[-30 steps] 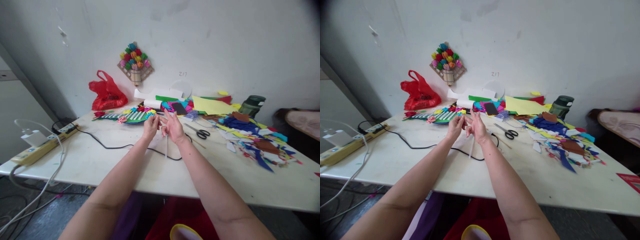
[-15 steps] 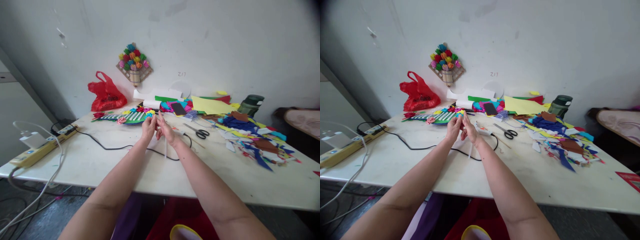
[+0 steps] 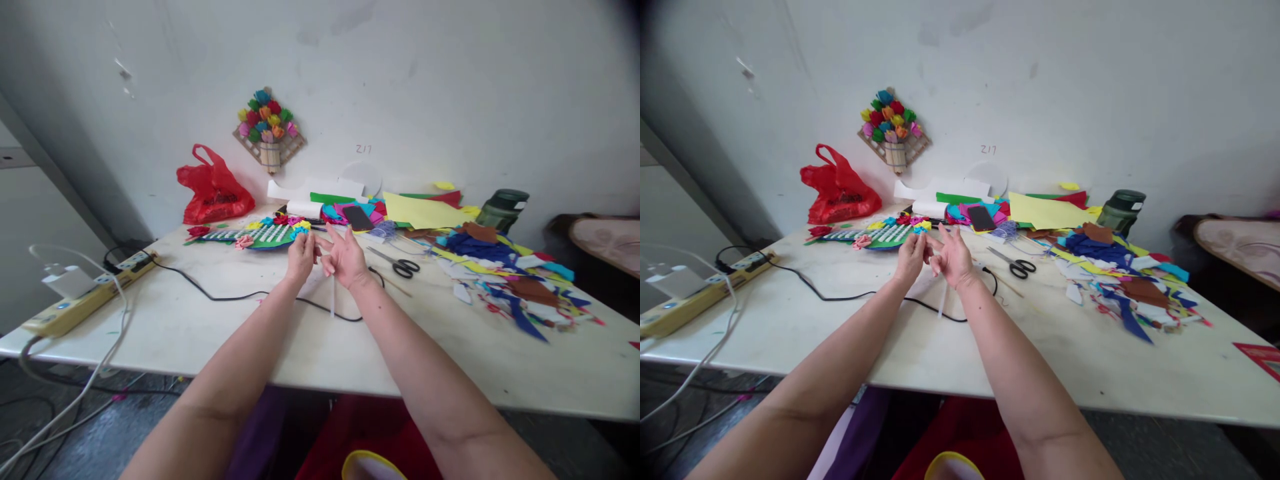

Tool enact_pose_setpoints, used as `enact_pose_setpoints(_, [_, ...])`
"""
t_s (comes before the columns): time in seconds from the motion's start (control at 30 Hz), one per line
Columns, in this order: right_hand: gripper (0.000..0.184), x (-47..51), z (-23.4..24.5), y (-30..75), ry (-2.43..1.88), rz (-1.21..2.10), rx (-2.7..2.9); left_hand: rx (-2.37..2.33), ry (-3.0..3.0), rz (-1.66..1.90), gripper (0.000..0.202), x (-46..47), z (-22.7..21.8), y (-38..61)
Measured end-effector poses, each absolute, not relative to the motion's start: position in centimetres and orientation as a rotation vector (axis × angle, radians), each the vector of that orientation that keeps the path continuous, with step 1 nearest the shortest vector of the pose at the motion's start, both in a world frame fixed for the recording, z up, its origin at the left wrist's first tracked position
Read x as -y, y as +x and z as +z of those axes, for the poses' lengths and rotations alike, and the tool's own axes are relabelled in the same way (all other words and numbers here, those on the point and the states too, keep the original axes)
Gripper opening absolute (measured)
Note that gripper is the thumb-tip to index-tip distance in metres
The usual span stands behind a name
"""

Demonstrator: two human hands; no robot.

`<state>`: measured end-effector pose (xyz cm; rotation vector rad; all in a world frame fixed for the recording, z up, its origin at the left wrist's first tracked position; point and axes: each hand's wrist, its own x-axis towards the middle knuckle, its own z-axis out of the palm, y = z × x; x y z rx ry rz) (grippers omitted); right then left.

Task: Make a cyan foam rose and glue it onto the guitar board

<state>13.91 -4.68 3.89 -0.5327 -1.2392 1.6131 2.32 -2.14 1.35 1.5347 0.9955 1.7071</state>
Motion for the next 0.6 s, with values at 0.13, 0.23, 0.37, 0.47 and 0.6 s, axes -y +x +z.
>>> enact_pose_setpoints(0.13, [0.076,4.65,4.01,14.26,-0.540,1.600,1.194,-1.021,1.604,1.746,0.035,2.07,1.14,2.16])
enact_pose_setpoints(0.23, [0.075,4.77,4.18,14.36,-0.533,1.593,1.186,-1.011,1.581,1.764,0.035,2.18,1.35,2.12])
enact_pose_setpoints(0.37, [0.075,4.79,4.32,14.28,-0.580,1.564,1.224,-1.019,1.505,1.736,0.038,2.12,1.64,2.14])
enact_pose_setpoints(0.47, [0.073,4.75,4.18,14.02,-0.632,1.522,1.300,-0.999,1.422,1.690,0.040,1.97,1.70,2.17])
enact_pose_setpoints(0.6, [0.065,5.15,4.02,13.56,-0.730,1.404,1.461,-0.919,1.327,1.653,0.040,1.89,1.64,2.21])
